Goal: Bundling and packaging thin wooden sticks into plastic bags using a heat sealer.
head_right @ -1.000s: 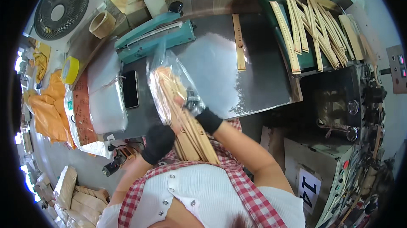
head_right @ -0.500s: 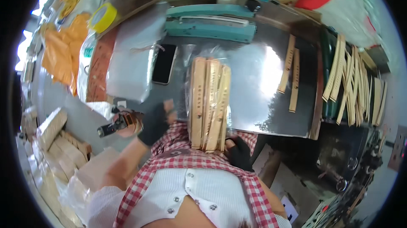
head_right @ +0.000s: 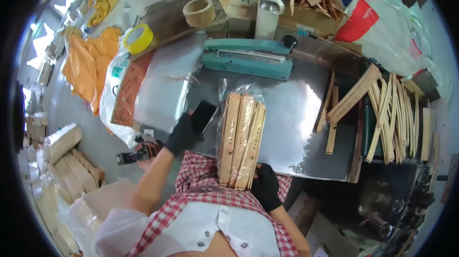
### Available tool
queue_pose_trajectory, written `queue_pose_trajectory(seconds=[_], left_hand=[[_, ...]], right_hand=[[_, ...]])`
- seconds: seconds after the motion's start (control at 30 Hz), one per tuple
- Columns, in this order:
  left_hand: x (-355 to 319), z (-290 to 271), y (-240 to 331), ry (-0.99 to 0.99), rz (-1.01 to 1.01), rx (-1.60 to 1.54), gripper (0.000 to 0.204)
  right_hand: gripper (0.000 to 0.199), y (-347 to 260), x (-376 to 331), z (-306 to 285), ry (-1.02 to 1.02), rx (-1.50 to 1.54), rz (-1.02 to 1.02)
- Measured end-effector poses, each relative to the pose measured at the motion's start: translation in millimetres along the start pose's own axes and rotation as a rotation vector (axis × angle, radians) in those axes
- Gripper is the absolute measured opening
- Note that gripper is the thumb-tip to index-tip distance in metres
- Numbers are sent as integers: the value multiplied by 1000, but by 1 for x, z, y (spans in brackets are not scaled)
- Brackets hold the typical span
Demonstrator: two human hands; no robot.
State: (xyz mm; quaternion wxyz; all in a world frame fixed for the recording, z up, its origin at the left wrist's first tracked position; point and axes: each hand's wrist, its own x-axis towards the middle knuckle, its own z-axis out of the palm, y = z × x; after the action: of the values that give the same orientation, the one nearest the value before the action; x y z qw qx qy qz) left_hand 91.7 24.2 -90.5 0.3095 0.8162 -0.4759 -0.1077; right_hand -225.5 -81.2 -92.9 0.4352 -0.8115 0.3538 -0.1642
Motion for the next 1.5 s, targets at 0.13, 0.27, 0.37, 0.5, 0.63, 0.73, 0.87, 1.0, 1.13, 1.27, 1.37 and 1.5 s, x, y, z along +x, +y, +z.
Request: queue_pose_trajectory(seconds=[0.13,0.27,0.37,0.5,0.63,0.73,0.87,1.0,1.13,1.27,1.37,1.5], left_hand=[[2,-52,5,-58,-582,-1143,50],[119,-120,-11,145,-248,-424,20],[215,-142,-22,433,-308,332,56],[237,-132,-53,529,-380,409,56],[131,-42,-47,636,274,146,54],[7,7,24,-62,462,70,51],[-41,35,62,-113,347,-102,62],[-64,52,57,-76,155,-222,45],[-70,67,52,-53,102,-165,28],[-82,74,44,61,128,-55,22],[-141,73,10,-589,-49,-407,23],[-147,26,43,-272,-88,-98,20]], right_hand=[[11,4,8,7,99,-41,-61],[11,13,7,10,75,-85,-174],[13,-2,11,-1,-26,-98,-85],[17,-7,2,-2,-1,-39,-52],[21,15,-7,18,85,-119,-19],[17,4,5,8,35,-108,-60],[14,0,17,1,-51,-127,-117],[18,-6,24,19,10,-15,-91],[22,-17,25,24,54,55,55],[25,-3,7,22,107,-105,-126],[26,12,-26,-2,-289,-382,98],[23,26,-49,-7,-19,-297,-250]])
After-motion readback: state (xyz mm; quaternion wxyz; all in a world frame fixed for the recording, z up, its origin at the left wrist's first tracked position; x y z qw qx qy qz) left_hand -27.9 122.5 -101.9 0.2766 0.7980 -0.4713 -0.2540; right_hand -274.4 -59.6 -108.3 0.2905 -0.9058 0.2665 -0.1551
